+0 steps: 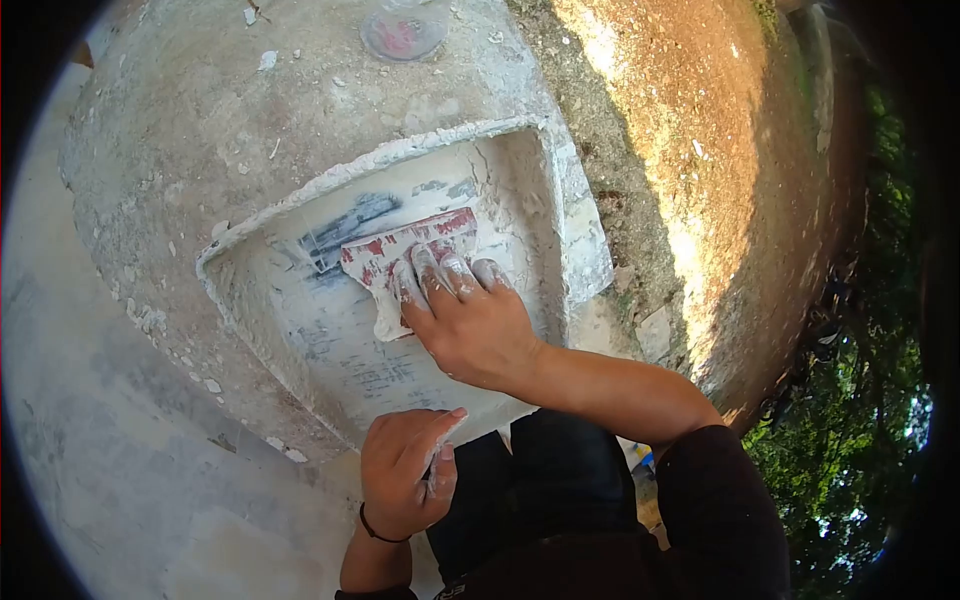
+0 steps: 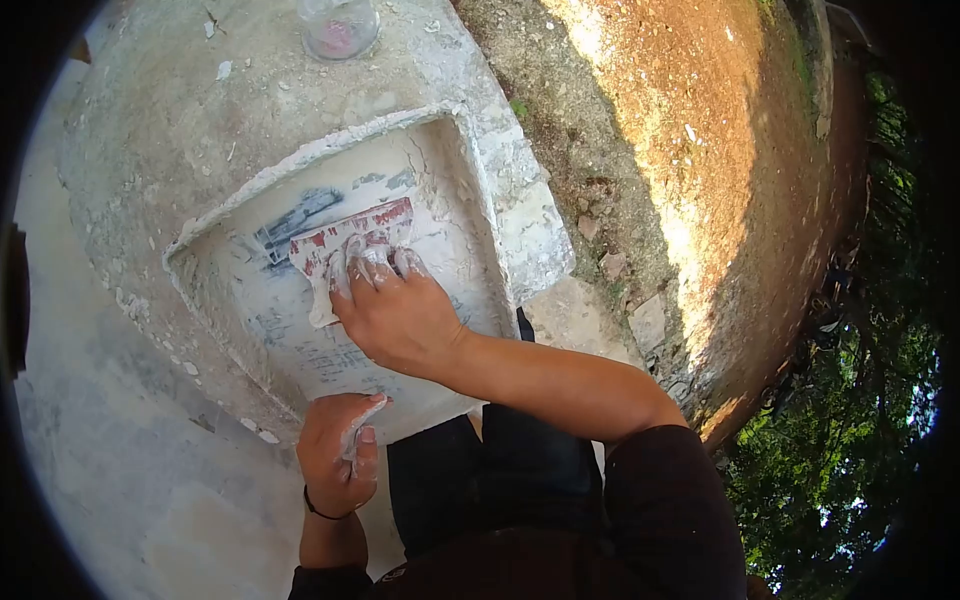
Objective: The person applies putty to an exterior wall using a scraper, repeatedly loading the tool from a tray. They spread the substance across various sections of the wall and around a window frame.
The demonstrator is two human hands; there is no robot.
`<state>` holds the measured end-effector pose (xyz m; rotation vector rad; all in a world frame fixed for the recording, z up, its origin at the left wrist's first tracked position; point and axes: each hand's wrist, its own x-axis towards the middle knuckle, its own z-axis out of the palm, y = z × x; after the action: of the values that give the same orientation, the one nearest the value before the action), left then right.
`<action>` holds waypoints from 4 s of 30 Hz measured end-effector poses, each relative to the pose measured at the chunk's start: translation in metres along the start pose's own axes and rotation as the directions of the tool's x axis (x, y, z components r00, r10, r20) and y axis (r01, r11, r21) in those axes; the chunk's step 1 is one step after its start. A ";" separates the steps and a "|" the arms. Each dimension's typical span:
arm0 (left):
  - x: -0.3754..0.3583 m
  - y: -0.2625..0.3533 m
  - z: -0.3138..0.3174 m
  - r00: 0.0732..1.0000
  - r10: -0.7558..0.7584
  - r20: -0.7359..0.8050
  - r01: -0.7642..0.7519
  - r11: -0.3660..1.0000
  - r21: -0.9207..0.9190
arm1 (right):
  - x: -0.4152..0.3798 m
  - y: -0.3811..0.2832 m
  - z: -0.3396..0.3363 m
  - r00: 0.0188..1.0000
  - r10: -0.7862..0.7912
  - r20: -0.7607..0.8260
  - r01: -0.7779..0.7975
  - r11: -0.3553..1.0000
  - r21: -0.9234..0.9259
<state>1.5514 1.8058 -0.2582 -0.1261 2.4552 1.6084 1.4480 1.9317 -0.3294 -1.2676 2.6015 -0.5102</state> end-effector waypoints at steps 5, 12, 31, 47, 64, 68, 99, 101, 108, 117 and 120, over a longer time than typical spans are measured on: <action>-0.004 -0.004 0.000 1.000 0.007 -0.012 -0.007 1.000 -0.004 | 0.017 0.023 -0.020 0.997 -0.040 -0.060 0.041 0.999 0.022; -0.009 -0.003 -0.001 1.000 0.008 -0.027 -0.009 0.999 -0.033 | 0.036 0.033 -0.030 0.948 -0.106 0.301 0.097 0.994 0.047; -0.068 0.020 -0.028 0.968 -0.006 -0.252 -0.017 0.996 -0.089 | -0.020 -0.033 -0.034 0.939 -0.030 0.342 0.028 1.000 0.010; -0.108 0.157 -0.076 0.910 0.070 -0.408 -0.129 0.984 -0.119 | -0.127 -0.055 -0.175 0.535 0.662 0.526 -0.288 -0.442 0.850; -0.157 0.421 0.239 0.463 0.708 0.533 -0.688 0.666 -0.288 | -0.616 -0.077 -0.316 0.163 0.974 -0.156 0.849 -0.058 0.526; -0.225 0.490 0.382 0.111 0.790 0.602 -0.710 0.487 -0.509 | -0.779 -0.122 -0.306 -0.146 0.986 -0.083 0.840 0.168 0.516; -0.795 0.702 1.129 -0.923 0.349 0.162 0.194 0.786 -0.588 | -1.354 -0.398 -0.248 -0.869 -0.344 0.355 -0.191 0.896 0.402; -0.848 0.691 1.176 -0.926 0.358 0.122 0.217 0.767 -0.604 | -1.420 -0.417 -0.231 -0.862 -0.408 0.301 -0.289 0.883 0.370; -0.993 0.707 1.272 -0.884 0.306 0.354 0.032 0.794 -0.607 | -1.652 -0.490 -0.204 -0.891 -0.249 0.380 -0.104 0.926 0.362; -1.177 0.730 1.453 -0.871 0.399 0.286 0.183 0.805 -0.565 | -1.901 -0.531 -0.218 -0.920 -0.271 0.282 -0.157 0.916 0.369; -1.247 0.749 1.509 -0.929 0.363 0.077 0.238 0.742 -0.627 | -1.956 -0.534 -0.219 -0.896 -0.328 0.298 -0.147 0.854 0.498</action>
<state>2.8170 3.4377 0.1000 1.7421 -0.2039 0.6023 2.9571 3.2208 0.1405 -0.9266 -0.1103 0.4975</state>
